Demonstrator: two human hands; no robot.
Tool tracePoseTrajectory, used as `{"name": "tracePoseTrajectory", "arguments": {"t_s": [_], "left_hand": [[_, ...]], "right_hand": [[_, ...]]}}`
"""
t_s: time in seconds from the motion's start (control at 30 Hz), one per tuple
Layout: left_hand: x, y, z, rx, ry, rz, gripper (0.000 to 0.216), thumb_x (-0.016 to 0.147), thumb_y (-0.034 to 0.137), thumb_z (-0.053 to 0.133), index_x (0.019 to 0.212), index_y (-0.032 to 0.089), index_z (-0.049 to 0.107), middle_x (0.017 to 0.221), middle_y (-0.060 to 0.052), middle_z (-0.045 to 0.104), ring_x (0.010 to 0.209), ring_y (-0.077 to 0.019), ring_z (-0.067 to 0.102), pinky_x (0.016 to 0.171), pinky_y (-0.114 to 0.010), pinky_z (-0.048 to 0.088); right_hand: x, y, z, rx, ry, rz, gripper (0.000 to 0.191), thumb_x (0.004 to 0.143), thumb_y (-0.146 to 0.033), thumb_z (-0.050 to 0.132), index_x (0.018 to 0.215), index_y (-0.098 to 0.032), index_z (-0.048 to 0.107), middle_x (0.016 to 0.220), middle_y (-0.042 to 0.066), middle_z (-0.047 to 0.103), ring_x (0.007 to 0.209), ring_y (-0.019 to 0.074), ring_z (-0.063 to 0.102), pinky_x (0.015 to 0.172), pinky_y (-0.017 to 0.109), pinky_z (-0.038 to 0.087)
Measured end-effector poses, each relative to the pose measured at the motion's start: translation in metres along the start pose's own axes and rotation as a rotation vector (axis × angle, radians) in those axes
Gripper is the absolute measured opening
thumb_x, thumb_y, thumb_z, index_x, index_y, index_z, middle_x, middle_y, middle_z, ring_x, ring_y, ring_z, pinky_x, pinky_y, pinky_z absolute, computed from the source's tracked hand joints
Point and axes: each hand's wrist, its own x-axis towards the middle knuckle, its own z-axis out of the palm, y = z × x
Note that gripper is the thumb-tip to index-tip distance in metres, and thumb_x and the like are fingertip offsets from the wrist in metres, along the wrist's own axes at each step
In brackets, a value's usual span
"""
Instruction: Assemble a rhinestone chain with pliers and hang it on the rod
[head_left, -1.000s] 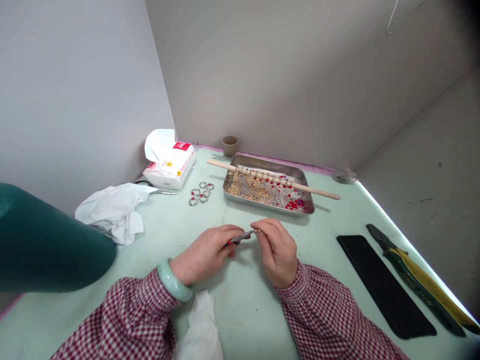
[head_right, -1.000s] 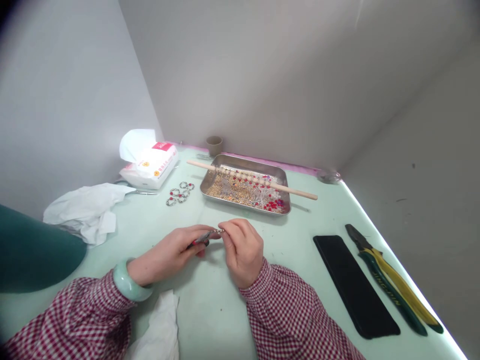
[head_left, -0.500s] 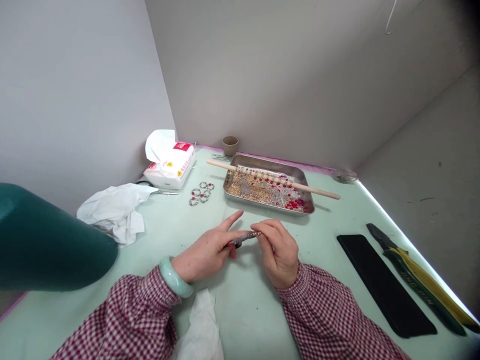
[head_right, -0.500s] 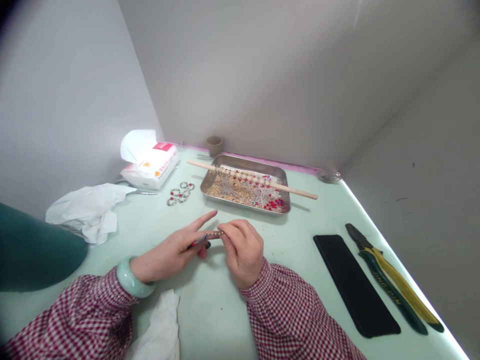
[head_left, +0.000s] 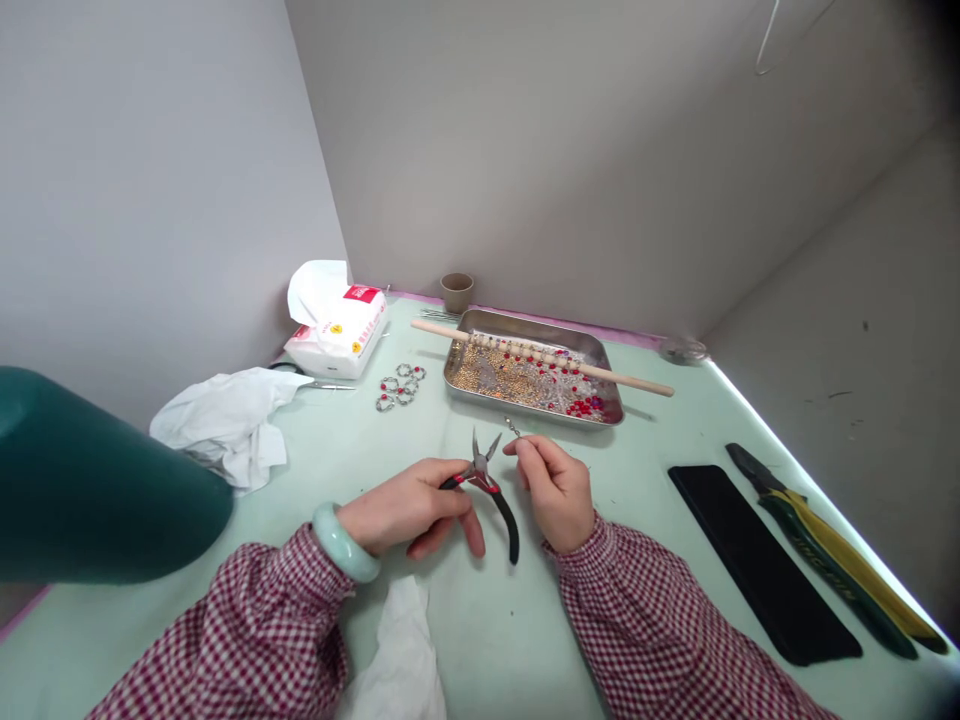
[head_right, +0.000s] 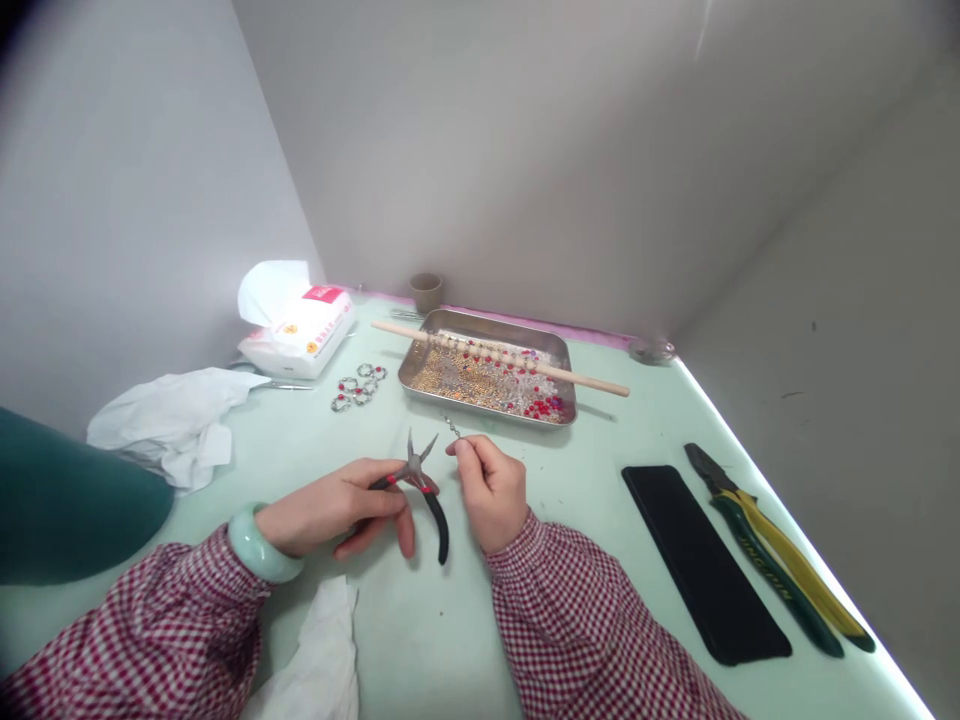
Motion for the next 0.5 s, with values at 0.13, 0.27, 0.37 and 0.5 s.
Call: {"name": "tracePoseTrajectory", "arguments": {"t_s": [0.13, 0.27, 0.37, 0.5], "left_hand": [[0.0009, -0.0004, -0.0005, 0.038, 0.043, 0.007, 0.031, 0.082, 0.025, 0.044, 0.108, 0.012, 0.056, 0.073, -0.005, 0.068, 0.031, -0.0029, 0.031, 0.034, -0.019, 0.021], [0.0038, 0.0004, -0.0017, 0.047, 0.170, 0.076, 0.025, 0.082, 0.022, 0.047, 0.100, 0.012, 0.062, 0.065, -0.001, 0.062, 0.048, -0.0078, 0.047, 0.050, -0.022, 0.040], [0.0038, 0.0002, -0.0023, -0.153, 0.165, 0.191, 0.030, 0.078, 0.015, 0.051, 0.107, 0.014, 0.059, 0.094, -0.006, 0.065, 0.085, -0.0153, 0.058, 0.076, -0.030, 0.047], [0.0013, -0.0010, -0.0029, -0.491, 0.026, 0.284, 0.037, 0.076, 0.009, 0.048, 0.112, 0.015, 0.053, 0.110, -0.010, 0.062, 0.105, -0.0216, 0.056, 0.096, -0.041, 0.041]], "right_hand": [[0.0025, 0.0020, -0.0006, 0.091, -0.009, 0.091, 0.028, 0.088, -0.035, 0.045, 0.076, -0.016, 0.062, 0.048, -0.005, 0.040, 0.044, 0.0093, 0.039, 0.045, 0.021, 0.034], [0.0025, 0.0013, -0.0006, 0.082, -0.045, 0.089, 0.028, 0.088, -0.034, 0.046, 0.074, -0.016, 0.061, 0.048, -0.005, 0.040, 0.045, 0.0091, 0.038, 0.045, 0.021, 0.033], [0.0019, 0.0016, -0.0001, 0.097, -0.061, 0.100, 0.028, 0.088, -0.034, 0.045, 0.075, -0.016, 0.061, 0.048, -0.005, 0.041, 0.045, 0.0089, 0.038, 0.045, 0.021, 0.033], [0.0018, 0.0019, 0.0004, 0.101, -0.092, 0.110, 0.028, 0.089, -0.034, 0.044, 0.074, -0.016, 0.061, 0.049, -0.005, 0.043, 0.046, 0.0088, 0.038, 0.047, 0.021, 0.034]]}}
